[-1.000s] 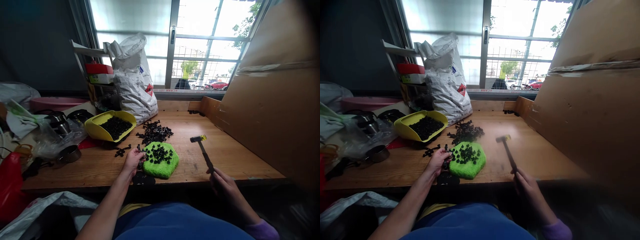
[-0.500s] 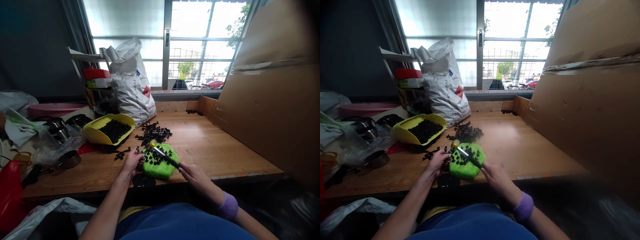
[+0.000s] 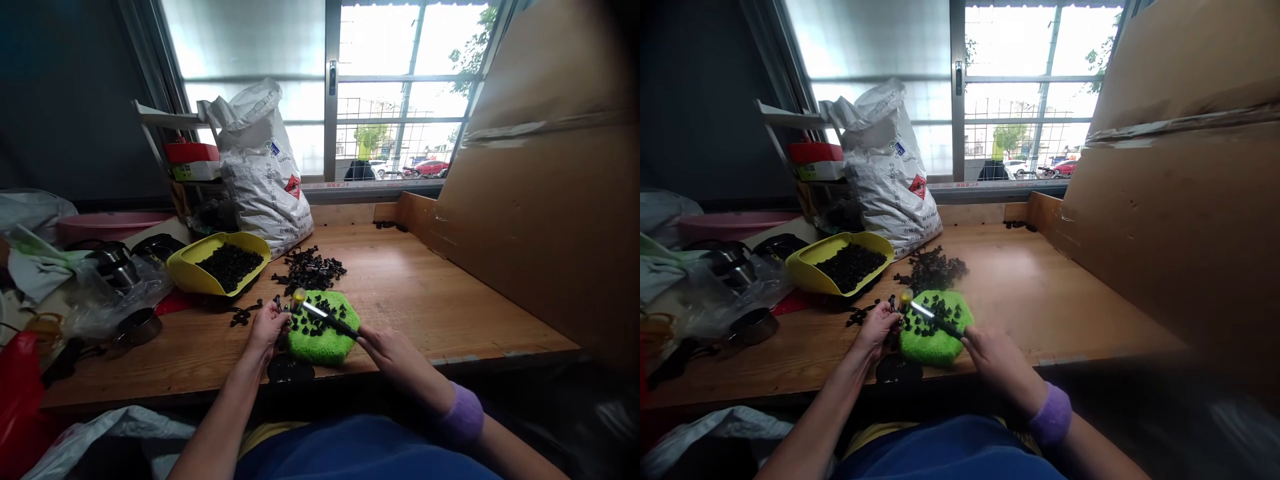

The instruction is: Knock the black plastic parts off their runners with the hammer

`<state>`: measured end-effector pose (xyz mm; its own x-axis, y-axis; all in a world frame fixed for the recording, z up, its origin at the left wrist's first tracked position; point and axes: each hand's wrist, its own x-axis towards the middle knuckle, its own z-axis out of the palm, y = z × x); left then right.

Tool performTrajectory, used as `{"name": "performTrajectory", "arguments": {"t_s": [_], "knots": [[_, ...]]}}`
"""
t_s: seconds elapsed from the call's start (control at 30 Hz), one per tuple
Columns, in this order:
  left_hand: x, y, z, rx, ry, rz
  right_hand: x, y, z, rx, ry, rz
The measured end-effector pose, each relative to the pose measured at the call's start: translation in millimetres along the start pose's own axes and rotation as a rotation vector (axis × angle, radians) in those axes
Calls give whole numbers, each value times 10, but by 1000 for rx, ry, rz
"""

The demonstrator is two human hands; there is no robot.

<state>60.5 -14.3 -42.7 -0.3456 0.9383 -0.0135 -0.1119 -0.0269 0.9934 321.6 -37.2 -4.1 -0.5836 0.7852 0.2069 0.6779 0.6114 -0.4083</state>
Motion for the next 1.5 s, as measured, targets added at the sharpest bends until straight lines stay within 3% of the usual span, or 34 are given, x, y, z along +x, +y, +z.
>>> {"name": "performTrajectory", "arguments": {"t_s": [0.07,0.2,0.33,0.47,0.57,0.8,0.93,1.07,1.17,1.27,1.5], "knots": [[-2,9,6,8,-4,0,7,4,2,32,34,-20],[2,-6,-4,-4,-3,2,39,1,28,-58,-66,13],[6,-35,-17,-12,-6,-5,66,-15,31,-28,-13,8],[2,-32,-8,-23,13,-18,63,-11,40,-63,-107,63],[-7,-16,-10,-28,25,-34,35,28,34,-17,-73,64],[16,-22,-67,-90,-2,-122,-65,217,-72,364,48,0],[57,-22,-66,-147,-19,-162,-105,332,-86,715,85,121],[120,0,-17,-176,-1,-148,-130,397,-46,1177,-43,225],[179,1,17,-154,10,-136,-141,411,-8,1313,-76,291],[237,-18,24,-113,6,-137,-125,394,-6,1222,-4,292],[294,-33,5,-57,-40,-122,32,326,-69,525,106,0]]}}
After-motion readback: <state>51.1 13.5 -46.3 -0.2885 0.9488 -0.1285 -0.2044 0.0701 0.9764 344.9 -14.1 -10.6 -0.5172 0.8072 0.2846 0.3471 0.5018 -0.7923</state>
